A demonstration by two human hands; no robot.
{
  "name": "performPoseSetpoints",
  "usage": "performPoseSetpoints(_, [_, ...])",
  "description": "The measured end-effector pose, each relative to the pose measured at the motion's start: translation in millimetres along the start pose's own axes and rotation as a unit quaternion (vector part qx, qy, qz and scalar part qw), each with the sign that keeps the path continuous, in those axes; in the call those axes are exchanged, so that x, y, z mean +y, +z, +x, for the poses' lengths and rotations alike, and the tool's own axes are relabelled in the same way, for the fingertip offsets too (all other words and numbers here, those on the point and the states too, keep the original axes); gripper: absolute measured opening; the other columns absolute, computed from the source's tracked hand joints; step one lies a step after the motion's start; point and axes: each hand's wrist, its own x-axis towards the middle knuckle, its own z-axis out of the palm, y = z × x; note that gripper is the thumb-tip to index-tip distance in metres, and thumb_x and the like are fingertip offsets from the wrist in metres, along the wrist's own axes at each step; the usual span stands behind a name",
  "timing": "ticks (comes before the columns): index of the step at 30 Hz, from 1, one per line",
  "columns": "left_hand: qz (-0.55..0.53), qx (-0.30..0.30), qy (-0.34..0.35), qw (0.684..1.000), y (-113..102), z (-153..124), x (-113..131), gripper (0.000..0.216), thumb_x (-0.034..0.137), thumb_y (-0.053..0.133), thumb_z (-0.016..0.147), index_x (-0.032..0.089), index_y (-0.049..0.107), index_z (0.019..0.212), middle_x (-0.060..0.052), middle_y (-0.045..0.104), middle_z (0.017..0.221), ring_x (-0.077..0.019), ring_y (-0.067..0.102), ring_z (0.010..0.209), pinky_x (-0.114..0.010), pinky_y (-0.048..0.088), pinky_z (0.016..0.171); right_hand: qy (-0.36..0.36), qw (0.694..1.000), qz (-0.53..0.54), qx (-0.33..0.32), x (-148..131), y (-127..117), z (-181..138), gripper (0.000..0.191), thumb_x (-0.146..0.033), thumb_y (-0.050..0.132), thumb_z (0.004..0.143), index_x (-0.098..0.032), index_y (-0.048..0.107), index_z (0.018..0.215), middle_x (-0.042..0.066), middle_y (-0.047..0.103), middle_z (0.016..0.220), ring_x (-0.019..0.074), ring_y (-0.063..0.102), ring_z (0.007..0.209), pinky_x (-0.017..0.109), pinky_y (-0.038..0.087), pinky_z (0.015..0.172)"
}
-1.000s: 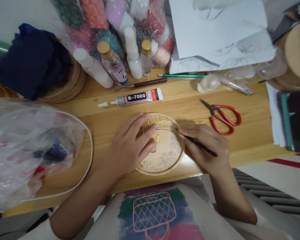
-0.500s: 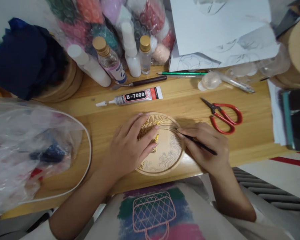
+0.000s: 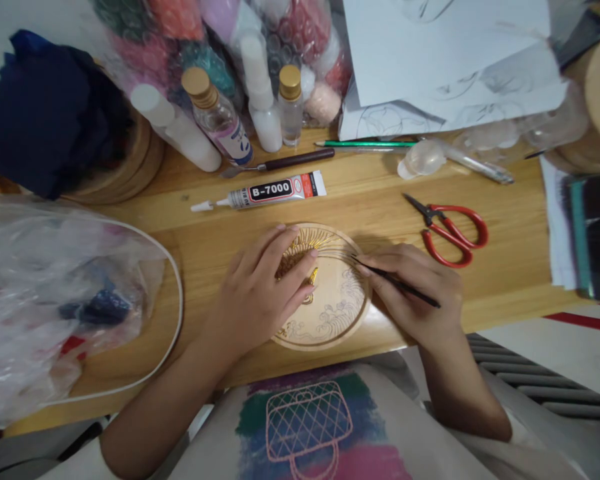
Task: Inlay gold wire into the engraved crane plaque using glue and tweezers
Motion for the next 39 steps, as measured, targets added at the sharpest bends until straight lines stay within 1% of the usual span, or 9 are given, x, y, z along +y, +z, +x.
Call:
performPoseSetpoints(7, [-0.009,-0.002,0.001,1.000,0.0,-0.4,-0.9,0.031,0.028,0.059,0.092,0.019,0.061,0.122,-0.017,0.054,0.136,-0.0327,0.052,0.129,-0.048,0.050,0.100,0.005,1.000,-0.003,0.002,-0.7,0.4,1.0,0.025,-0.013,0.067,0.084,-0.027,0.071,0.105,0.003,0.075,0.091,0.0186,0.071,0.082,0.035,0.057,0.075])
performPoseSetpoints(13, [0.000,0.006,0.010,1.000,-0.1,1.2,-1.0,0.030,0.027,0.058,0.093,0.017,0.062,0.121,-0.019,0.056,0.133,-0.0349,0.054,0.126,-0.049,0.051,0.096,0.002,1.000,-0.003,0.002,-0.7,0.8,1.4,0.025,-0.011,0.068,0.084,-0.024,0.070,0.104,0.004,0.075,0.092,0.0175,0.070,0.082,0.033,0.057,0.075])
performPoseSetpoints(22, [0.003,0.003,0.001,1.000,1.3,-0.7,-0.6,0.029,0.028,0.058,0.093,0.019,0.061,0.121,-0.016,0.055,0.135,-0.0319,0.053,0.127,-0.046,0.051,0.097,0.014,1.000,-0.008,0.009,-1.8,2.0,2.3,0.022,-0.014,0.067,0.085,-0.026,0.072,0.103,0.003,0.076,0.091,0.0189,0.071,0.081,0.035,0.058,0.075])
performPoseSetpoints(27, [0.003,-0.002,0.004,1.000,0.0,-0.4,-0.7,0.030,0.028,0.057,0.093,0.019,0.061,0.122,-0.017,0.055,0.136,-0.0326,0.053,0.127,-0.047,0.051,0.096,0.012,1.000,-0.005,0.006,-1.2,2.3,2.4,0.021,-0.013,0.067,0.085,-0.025,0.071,0.103,0.003,0.075,0.090,0.0185,0.070,0.079,0.035,0.057,0.073])
performPoseSetpoints(33, [0.005,0.002,0.008,1.000,-1.1,0.7,-0.6,0.030,0.027,0.058,0.093,0.018,0.062,0.121,-0.018,0.056,0.134,-0.0330,0.054,0.126,-0.045,0.051,0.096,0.013,1.000,0.000,0.013,-2.3,2.5,2.6,0.022,-0.010,0.069,0.084,-0.023,0.071,0.101,0.003,0.075,0.090,0.0169,0.070,0.082,0.033,0.056,0.076])
performPoseSetpoints(39, [-0.003,-0.002,0.000,1.000,-0.6,0.1,-0.4,0.030,0.027,0.058,0.093,0.019,0.061,0.121,-0.016,0.054,0.135,-0.0319,0.052,0.128,-0.045,0.049,0.099,0.018,1.000,0.007,0.013,-2.1,2.8,2.5,0.021,-0.010,0.068,0.084,-0.023,0.071,0.100,0.003,0.075,0.090,0.0167,0.070,0.082,0.033,0.057,0.076])
